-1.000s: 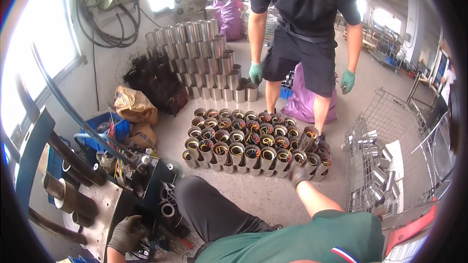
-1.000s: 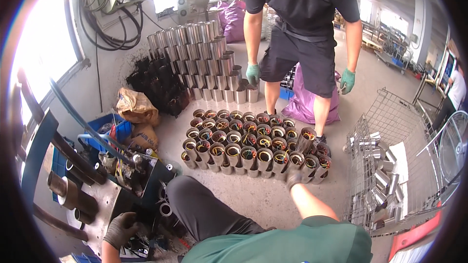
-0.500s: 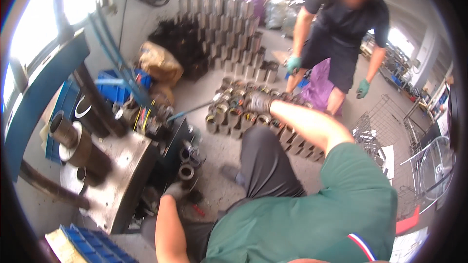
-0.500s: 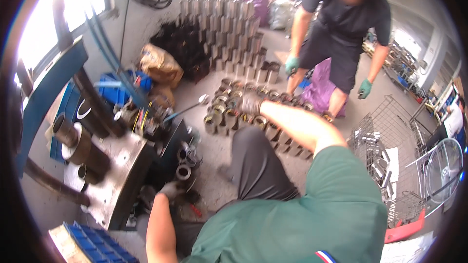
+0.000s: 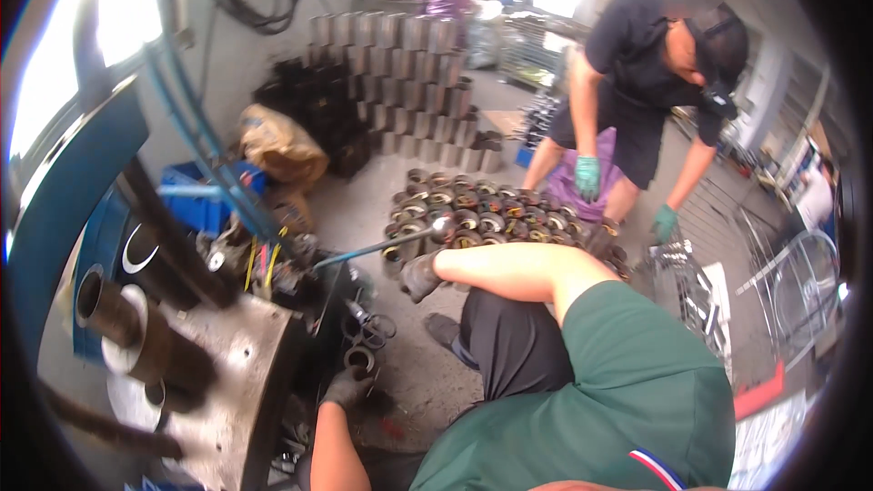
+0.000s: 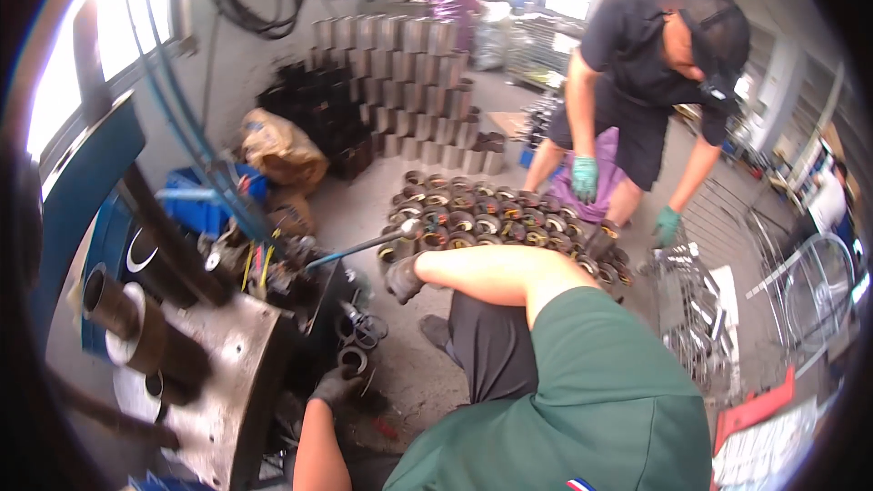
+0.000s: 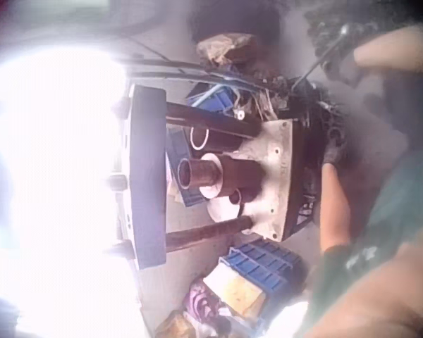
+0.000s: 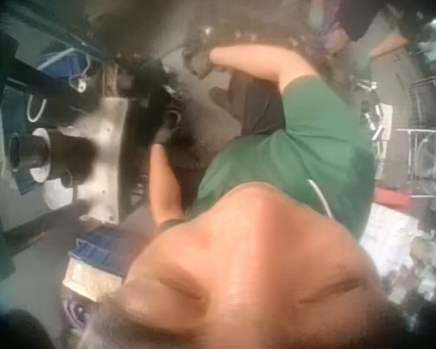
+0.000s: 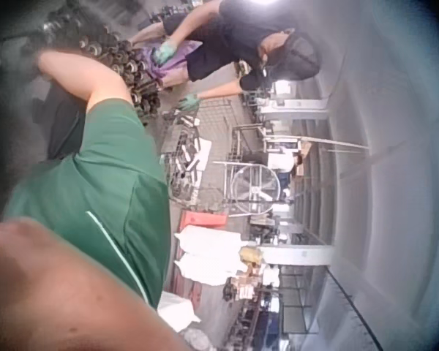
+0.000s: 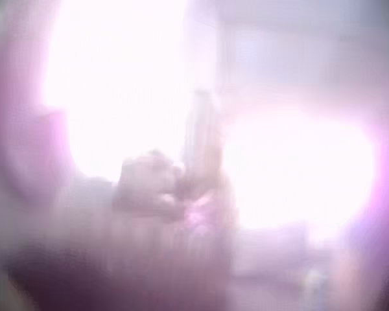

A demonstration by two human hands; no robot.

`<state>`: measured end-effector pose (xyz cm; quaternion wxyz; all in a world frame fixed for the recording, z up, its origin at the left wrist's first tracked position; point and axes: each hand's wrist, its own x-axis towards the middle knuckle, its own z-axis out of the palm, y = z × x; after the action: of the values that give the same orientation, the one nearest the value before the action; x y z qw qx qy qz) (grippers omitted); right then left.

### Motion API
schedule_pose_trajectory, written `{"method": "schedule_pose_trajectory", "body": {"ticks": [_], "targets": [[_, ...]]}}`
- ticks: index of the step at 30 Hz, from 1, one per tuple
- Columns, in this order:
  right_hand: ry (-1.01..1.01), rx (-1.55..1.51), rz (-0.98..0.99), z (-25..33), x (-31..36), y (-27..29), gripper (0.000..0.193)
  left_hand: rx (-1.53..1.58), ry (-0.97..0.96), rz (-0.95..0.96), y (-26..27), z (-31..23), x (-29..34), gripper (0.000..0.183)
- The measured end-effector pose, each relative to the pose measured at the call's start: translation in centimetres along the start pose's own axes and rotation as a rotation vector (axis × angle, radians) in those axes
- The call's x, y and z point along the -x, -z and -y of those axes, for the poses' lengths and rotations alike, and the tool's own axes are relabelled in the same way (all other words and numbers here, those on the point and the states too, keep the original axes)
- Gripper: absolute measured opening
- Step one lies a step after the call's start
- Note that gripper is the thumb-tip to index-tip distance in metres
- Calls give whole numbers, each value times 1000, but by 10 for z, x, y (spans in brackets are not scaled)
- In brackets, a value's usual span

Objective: The person organizes and feeds several colored wires through a central metal stator core by hand, then uses a press machine to insert the stator into a larger metal cylindrical housing.

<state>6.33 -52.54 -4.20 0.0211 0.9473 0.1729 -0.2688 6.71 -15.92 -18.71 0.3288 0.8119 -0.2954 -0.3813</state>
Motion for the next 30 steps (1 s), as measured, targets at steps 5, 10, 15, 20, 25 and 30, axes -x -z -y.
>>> {"method": "schedule_pose_trajectory", "body": {"ticks": [5, 10, 15, 20, 25, 30], "targets": [[-205, -309, 135, -89, 0, -61, 31, -84, -40, 90, -9, -32, -44, 48], [419, -785, 10, -94, 29, -62, 22, 174, -20, 118, -38, 27, -70, 45], [188, -265, -270, -172, 142, -127, 27, -131, -259, 193, -35, -7, -107, 40], [-706, -604, -632, -67, 291, -65, 40, -181, -115, 204, -53, 10, -89, 36], [-990, -852, -190, 3, 511, -123, 49, -228, -79, 215, -63, -18, -87, 36], [-1877, 191, 95, 9, 754, -236, 41, -233, -52, 214, -60, -11, -79, 36]]}}
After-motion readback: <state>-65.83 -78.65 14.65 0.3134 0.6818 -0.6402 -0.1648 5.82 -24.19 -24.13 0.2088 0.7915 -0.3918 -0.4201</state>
